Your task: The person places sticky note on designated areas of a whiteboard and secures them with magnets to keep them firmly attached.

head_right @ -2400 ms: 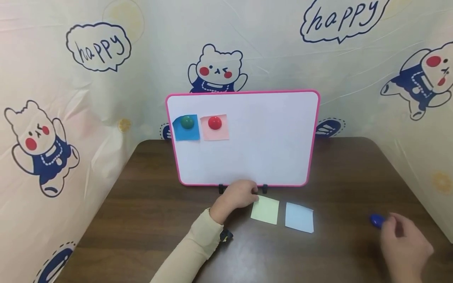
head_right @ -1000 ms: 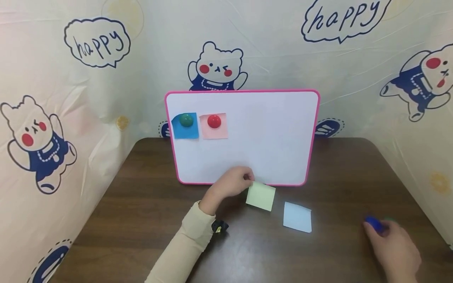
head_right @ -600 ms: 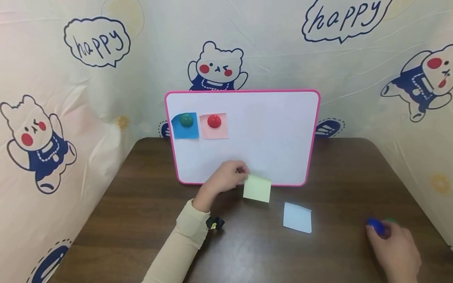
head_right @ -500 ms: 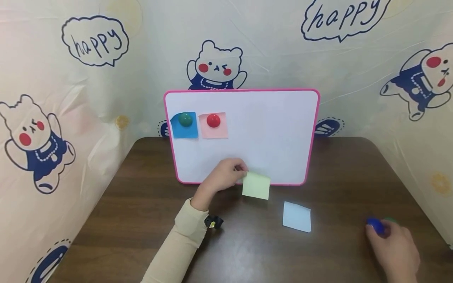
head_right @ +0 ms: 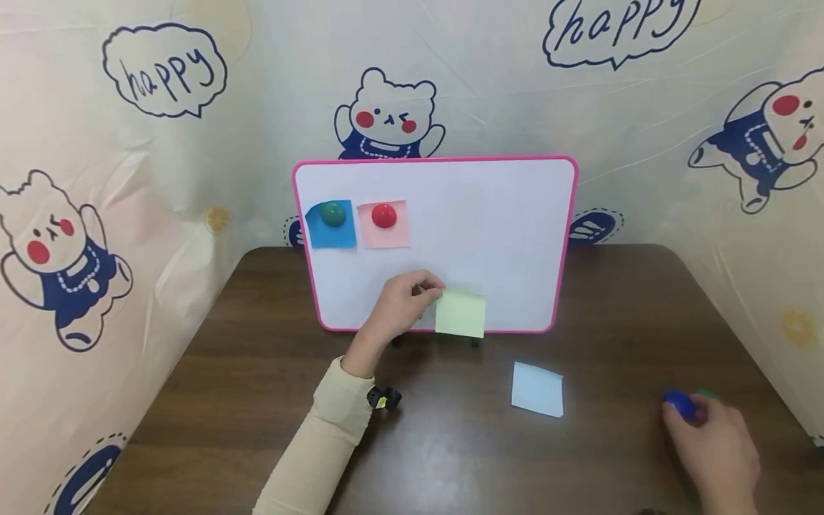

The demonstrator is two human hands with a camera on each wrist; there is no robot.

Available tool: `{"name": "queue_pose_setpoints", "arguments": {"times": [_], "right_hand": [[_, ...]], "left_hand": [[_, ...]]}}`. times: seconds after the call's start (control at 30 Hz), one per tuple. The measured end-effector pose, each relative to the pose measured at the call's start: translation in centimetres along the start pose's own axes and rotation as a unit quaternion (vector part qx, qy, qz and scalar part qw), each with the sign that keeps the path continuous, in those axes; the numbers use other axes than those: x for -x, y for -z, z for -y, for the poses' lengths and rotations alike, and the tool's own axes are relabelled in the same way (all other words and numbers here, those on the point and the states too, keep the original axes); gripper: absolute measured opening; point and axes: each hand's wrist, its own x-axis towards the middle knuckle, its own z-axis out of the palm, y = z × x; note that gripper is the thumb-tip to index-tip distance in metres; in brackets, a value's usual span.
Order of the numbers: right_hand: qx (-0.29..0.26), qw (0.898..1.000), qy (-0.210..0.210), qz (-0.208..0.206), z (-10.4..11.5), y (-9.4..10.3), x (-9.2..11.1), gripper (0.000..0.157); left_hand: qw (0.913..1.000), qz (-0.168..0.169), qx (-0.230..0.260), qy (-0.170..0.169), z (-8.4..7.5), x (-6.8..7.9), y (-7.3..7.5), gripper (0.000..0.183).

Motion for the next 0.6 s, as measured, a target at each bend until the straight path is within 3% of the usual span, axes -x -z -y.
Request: {"name": "queue_pose_setpoints", "arguments": {"times": [0.6], "right_hand": [[0.001, 1.000, 0.027, -0.001, 0.33, 0.50, 0.33, 0.069]], "left_hand": [[0.9968, -0.070, 0.036, 0.017, -0.27, -0.11, 0.24, 0.009]]}}
